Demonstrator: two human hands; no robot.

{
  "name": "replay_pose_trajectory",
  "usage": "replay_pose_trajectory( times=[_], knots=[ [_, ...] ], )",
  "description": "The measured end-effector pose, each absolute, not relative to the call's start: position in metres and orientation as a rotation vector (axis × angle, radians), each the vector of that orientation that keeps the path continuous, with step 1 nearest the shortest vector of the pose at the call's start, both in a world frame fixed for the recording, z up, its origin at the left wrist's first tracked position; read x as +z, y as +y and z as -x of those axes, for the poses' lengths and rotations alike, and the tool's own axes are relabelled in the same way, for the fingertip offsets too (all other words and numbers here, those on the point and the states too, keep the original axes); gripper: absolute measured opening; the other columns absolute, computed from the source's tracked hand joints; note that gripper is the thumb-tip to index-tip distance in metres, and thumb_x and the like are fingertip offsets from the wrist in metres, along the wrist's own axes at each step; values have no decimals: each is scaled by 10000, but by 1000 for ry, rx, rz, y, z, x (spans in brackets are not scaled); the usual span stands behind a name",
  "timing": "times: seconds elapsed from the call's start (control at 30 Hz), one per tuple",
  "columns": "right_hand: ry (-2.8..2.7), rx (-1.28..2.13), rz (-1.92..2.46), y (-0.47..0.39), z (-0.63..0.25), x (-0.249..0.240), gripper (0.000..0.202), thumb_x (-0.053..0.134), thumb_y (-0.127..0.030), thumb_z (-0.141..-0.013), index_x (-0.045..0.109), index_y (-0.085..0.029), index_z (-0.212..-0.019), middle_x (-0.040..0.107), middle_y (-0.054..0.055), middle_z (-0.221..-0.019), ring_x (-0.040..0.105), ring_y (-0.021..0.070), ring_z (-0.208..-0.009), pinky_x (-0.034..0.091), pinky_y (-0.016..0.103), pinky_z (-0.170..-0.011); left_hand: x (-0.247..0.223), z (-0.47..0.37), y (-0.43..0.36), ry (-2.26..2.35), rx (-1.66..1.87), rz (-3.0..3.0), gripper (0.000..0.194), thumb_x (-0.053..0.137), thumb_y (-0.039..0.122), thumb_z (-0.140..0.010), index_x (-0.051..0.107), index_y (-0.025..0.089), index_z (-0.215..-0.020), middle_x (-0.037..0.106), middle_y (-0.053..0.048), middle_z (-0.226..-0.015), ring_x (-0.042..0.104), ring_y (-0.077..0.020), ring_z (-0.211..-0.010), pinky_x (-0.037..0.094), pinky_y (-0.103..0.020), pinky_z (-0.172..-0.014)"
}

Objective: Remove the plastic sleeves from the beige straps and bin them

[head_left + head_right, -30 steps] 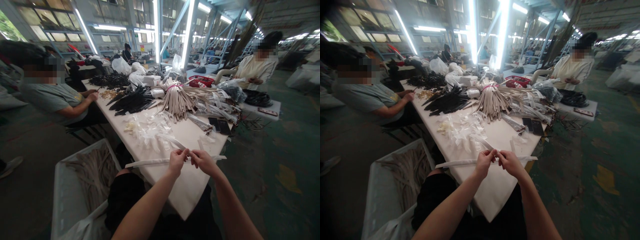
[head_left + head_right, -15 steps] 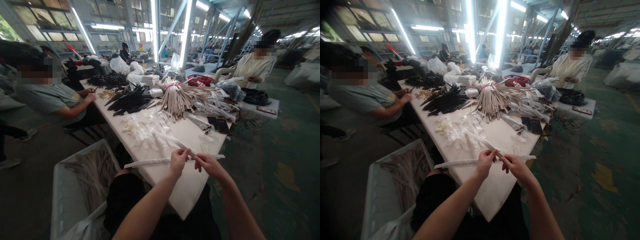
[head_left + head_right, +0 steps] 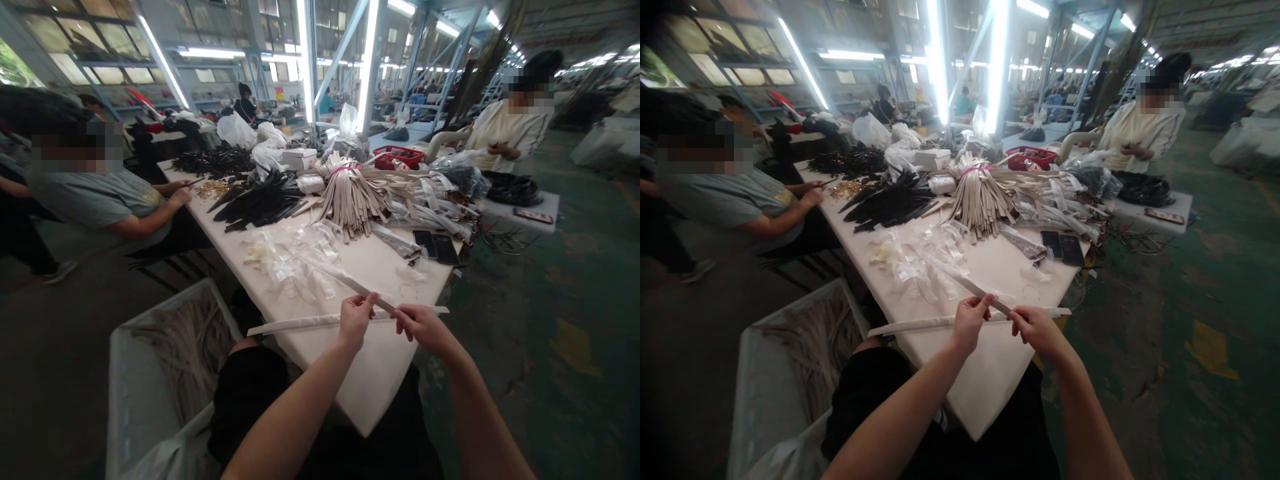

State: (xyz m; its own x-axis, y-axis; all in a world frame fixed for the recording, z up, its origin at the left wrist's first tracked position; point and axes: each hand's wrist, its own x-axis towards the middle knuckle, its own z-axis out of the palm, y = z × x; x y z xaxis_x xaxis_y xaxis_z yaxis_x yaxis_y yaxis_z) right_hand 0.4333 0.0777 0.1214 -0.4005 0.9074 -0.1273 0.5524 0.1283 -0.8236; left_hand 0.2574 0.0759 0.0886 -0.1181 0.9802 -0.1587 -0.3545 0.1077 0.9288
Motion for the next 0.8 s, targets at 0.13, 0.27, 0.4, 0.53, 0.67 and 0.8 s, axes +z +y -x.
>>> replay_pose_trajectory(
  times=[0.13,0.27,0.4,0.53,0.67,0.8],
  knots=[
    [-2034,1204,1340,81,-428,125,423,455,-485,-964,682,-177,-786,682,26,-649,582,140,-508,427,247,-538,83,-261,75,1084,1295,-797,522,766,624,-694,718,104,-703,560,-19,-547,443,-94,-494,322,-241,-503],
    [-2091,1222,1397,82,-441,120,396,509,-464,-937,685,-166,-745,640,18,-569,562,145,-498,412,251,-530,81,-251,82,1106,1364,-746,506,771,595,-710,751,99,-808,515,12,-517,403,-78,-485,290,-234,-508],
    [-2056,1206,1422,81,-438,115,444,466,-483,-956,679,-165,-732,590,3,-518,507,131,-452,387,249,-506,76,-256,79,1098,1321,-740,508,776,597,-701,747,97,-785,526,4,-525,411,-82,-484,300,-239,-506],
    [-2028,1283,1332,81,-432,119,446,452,-511,-962,700,-166,-827,690,37,-684,578,141,-527,427,251,-554,71,-266,75,1087,1250,-744,513,770,604,-703,728,93,-718,548,-19,-530,444,-94,-484,324,-249,-507],
    [-2074,1253,1420,81,-446,119,427,506,-493,-938,697,-161,-749,620,14,-554,552,142,-507,405,250,-545,71,-260,79,1099,1307,-732,531,766,602,-709,761,91,-852,548,-9,-544,431,-86,-490,305,-240,-508],
    [-2006,1241,1426,80,-446,112,449,503,-506,-931,688,-157,-718,548,-4,-493,481,124,-456,361,242,-492,63,-265,75,1077,1263,-768,515,753,605,-722,735,91,-753,547,-17,-540,426,-85,-484,314,-244,-501]
  ],
)
